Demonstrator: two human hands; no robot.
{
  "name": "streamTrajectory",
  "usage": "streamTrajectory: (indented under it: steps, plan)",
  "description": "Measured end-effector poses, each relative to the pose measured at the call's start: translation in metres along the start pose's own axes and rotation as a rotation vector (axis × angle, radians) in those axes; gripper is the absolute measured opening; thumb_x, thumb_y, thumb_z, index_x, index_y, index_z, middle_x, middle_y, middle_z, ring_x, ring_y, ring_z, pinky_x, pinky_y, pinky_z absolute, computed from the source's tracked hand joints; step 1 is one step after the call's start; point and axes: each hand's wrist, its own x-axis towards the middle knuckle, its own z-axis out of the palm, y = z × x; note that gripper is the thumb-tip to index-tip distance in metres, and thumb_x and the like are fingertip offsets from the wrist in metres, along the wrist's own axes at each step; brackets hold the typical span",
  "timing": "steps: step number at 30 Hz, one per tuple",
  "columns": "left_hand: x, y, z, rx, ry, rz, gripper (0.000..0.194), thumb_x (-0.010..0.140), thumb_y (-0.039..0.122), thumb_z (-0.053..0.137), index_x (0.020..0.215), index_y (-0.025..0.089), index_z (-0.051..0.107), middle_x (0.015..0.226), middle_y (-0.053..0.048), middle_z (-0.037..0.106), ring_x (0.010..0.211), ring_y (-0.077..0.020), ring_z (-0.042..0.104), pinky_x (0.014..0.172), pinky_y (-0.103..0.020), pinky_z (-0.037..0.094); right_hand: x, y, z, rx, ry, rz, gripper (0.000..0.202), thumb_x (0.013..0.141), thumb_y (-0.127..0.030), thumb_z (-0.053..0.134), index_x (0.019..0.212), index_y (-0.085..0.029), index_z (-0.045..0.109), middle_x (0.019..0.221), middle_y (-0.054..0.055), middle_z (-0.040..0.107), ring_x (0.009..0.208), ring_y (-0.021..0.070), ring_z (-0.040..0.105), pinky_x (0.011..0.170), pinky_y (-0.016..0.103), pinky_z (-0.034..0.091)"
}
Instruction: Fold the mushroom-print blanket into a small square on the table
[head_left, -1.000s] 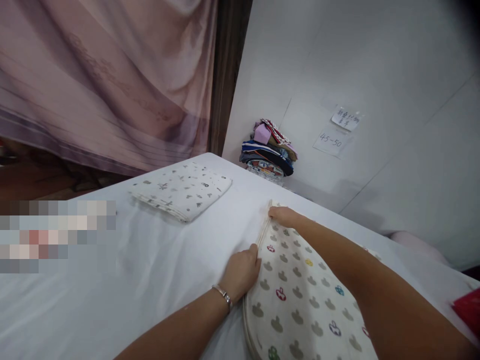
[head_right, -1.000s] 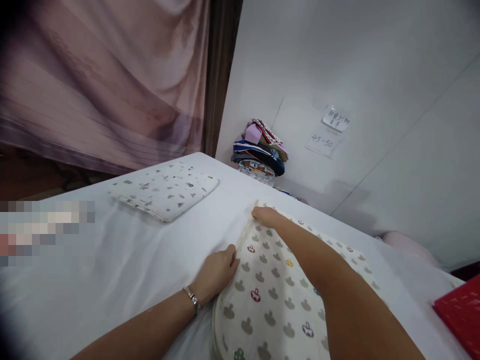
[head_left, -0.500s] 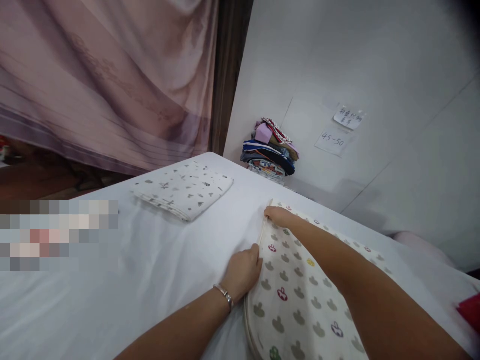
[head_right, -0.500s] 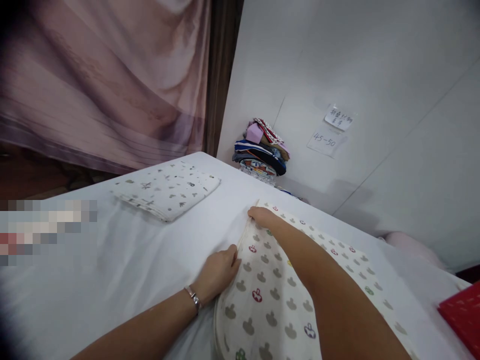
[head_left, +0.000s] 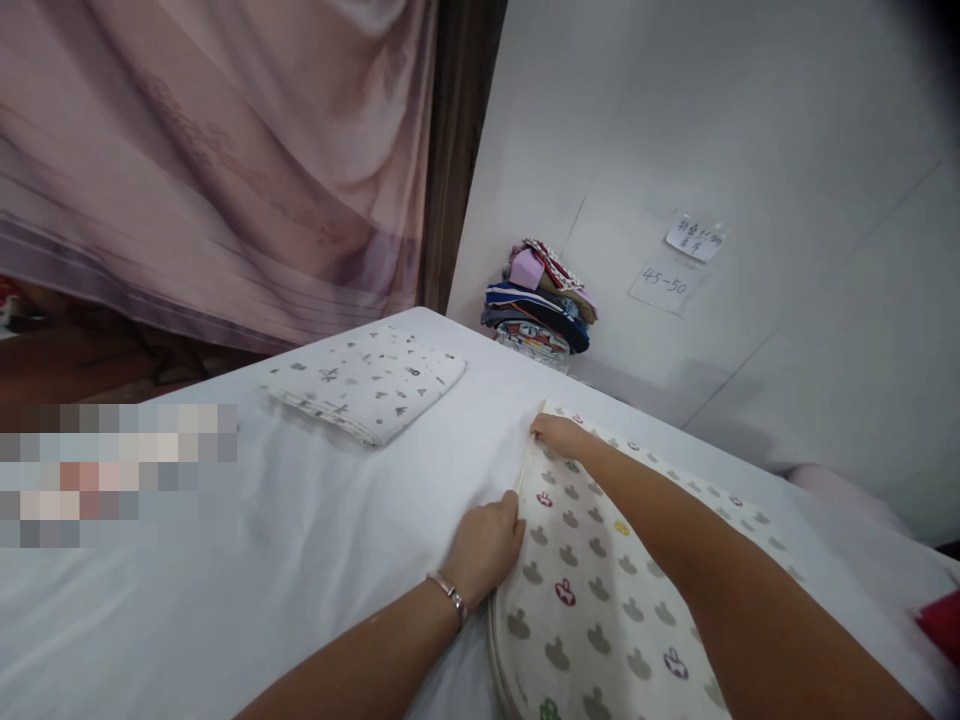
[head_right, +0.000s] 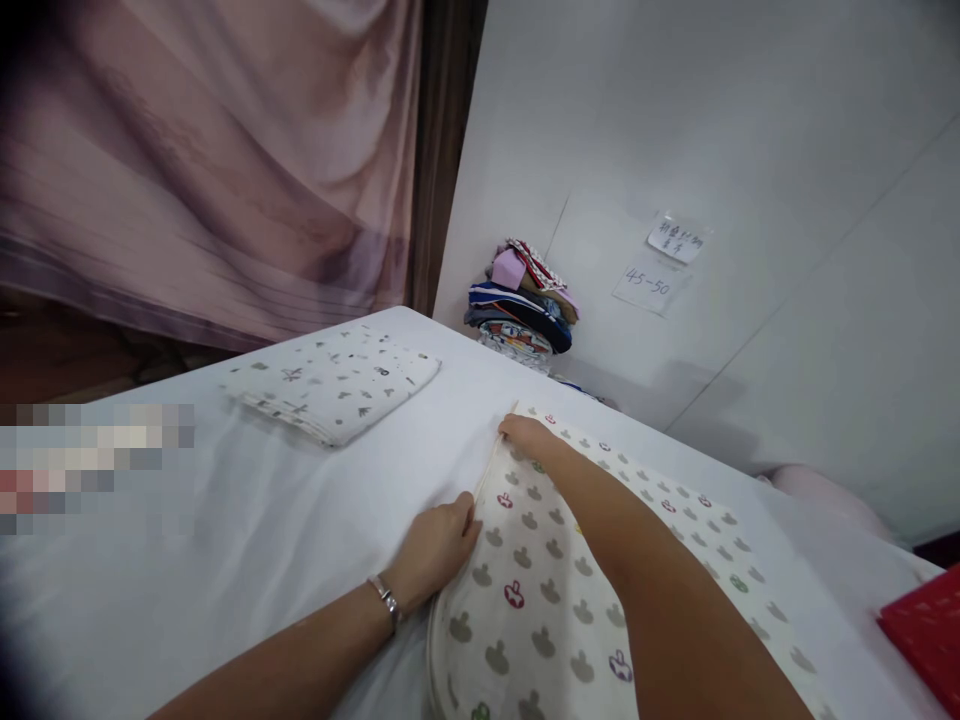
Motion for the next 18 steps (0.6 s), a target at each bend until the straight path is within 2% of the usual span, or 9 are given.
streamTrajectory:
  steps: [8, 18]
  plan:
    - [0.000, -0.001, 0.001, -0.016, -0.014, -0.007, 0.017, 0.090, 0.030, 0.038, 0.097, 0.020, 0.049, 0.091, -0.006, 0.067, 0.084, -0.0218, 0.063, 0.068, -0.031, 0.042, -0.008, 0.014, -0.013, -0.062, 0.001, 0.011, 0.020, 0.078, -0.007, 0.048, 0.088, -0.017, 0.062, 0.101, 0.006, 0.061, 0.093, 0.0178, 0.055, 0.077, 0.025, 0.039]
    - [0.000, -0.001, 0.001, -0.020, -0.021, -0.015, 0.018, 0.089, 0.030, 0.036, 0.097, 0.020, 0.049, 0.090, -0.007, 0.067, 0.083, -0.0220, 0.063, 0.067, -0.032, 0.041, -0.014, 0.029, -0.005, -0.093, 0.038, 0.089, 0.023, 0.077, -0.007, 0.046, 0.088, -0.018, 0.063, 0.103, 0.008, 0.062, 0.094, 0.0204, 0.056, 0.079, 0.026, 0.041]
